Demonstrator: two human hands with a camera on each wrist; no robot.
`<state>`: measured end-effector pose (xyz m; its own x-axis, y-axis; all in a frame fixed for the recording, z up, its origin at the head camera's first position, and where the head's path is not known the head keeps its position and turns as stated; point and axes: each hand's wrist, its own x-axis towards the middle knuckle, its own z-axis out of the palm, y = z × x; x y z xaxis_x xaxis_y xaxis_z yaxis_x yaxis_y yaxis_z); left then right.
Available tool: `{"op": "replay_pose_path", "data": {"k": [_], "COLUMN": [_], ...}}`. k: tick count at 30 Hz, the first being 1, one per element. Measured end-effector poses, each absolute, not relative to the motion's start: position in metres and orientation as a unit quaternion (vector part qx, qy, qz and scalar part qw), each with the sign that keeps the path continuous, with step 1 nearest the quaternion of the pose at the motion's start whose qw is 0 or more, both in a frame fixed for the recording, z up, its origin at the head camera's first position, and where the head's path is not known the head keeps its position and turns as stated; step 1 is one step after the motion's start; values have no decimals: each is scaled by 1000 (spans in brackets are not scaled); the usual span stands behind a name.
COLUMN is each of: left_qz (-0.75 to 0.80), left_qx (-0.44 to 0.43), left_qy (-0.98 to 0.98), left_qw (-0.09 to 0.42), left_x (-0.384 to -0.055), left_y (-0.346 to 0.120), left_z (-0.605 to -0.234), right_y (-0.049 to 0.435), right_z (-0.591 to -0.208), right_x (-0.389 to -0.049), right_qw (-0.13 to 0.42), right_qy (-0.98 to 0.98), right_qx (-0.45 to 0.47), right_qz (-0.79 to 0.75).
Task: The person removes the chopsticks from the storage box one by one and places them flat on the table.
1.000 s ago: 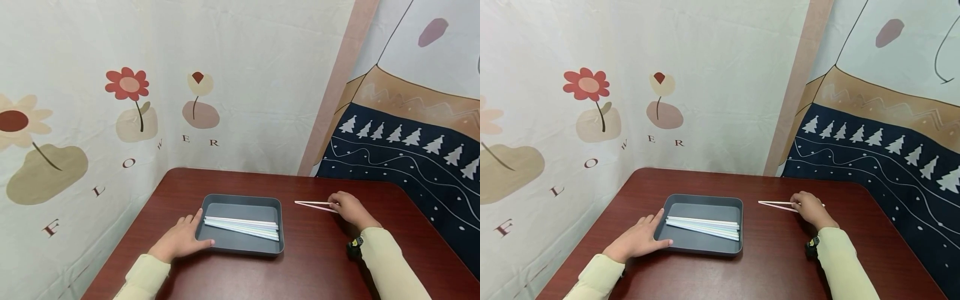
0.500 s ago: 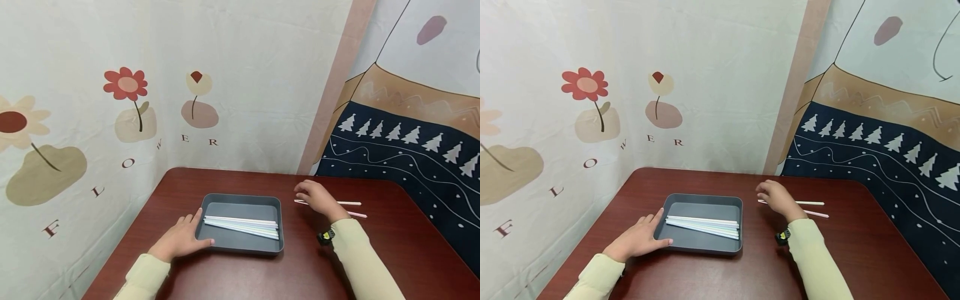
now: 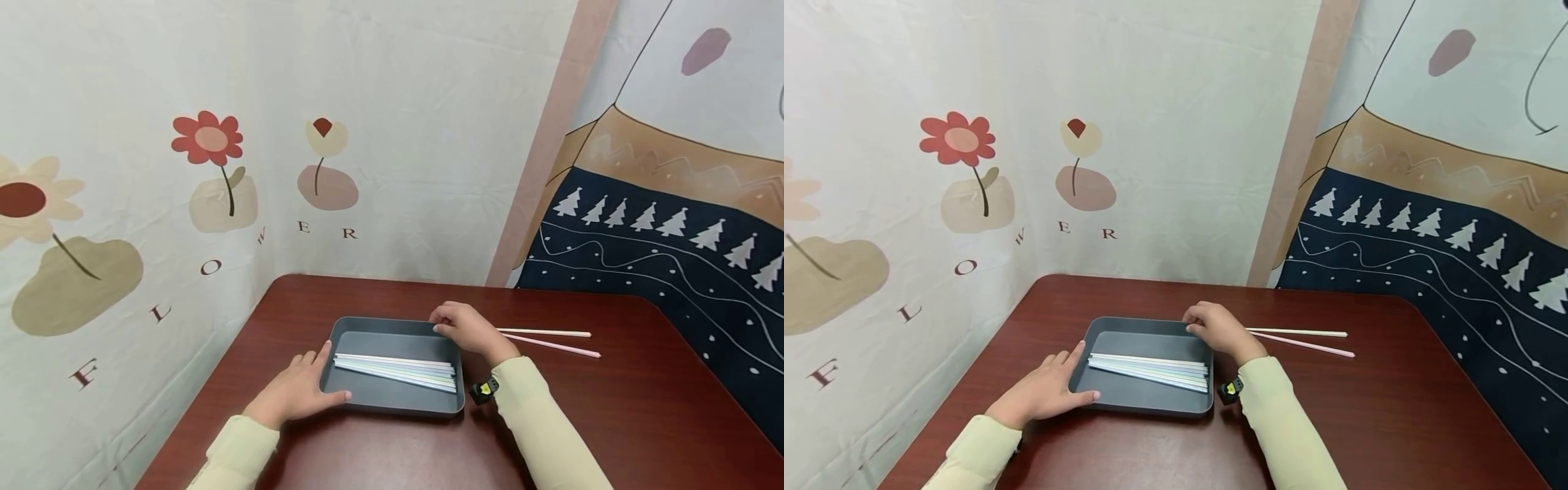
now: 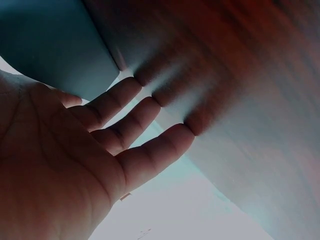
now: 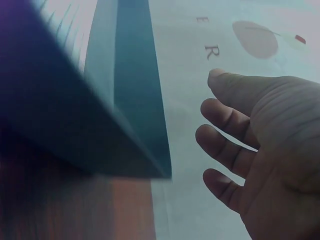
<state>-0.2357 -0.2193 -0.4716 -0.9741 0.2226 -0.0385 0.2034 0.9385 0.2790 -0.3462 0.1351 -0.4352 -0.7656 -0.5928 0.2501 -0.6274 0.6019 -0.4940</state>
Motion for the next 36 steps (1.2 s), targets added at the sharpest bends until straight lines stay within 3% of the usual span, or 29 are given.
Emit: {"op": "replay_pose_path", "data": {"k": [9, 21, 36], "left_qz": [136, 139, 140], "left_qx": [107, 105, 105], "left_qy": [985, 984, 984], "left_qw": [29, 27, 25], "left_x": [-235, -234, -233], "left_y": [-222, -220, -219], "left_z": [-472, -473, -472], "right_y": [101, 80, 76], "right_z": [-438, -468, -477], "right_x": [-345, -351, -349], "right_qw": [-18, -128, -128], "right_qy": [-893, -879, -878], "right_qx": [358, 370, 382], "right_qz": [272, 272, 259]}}
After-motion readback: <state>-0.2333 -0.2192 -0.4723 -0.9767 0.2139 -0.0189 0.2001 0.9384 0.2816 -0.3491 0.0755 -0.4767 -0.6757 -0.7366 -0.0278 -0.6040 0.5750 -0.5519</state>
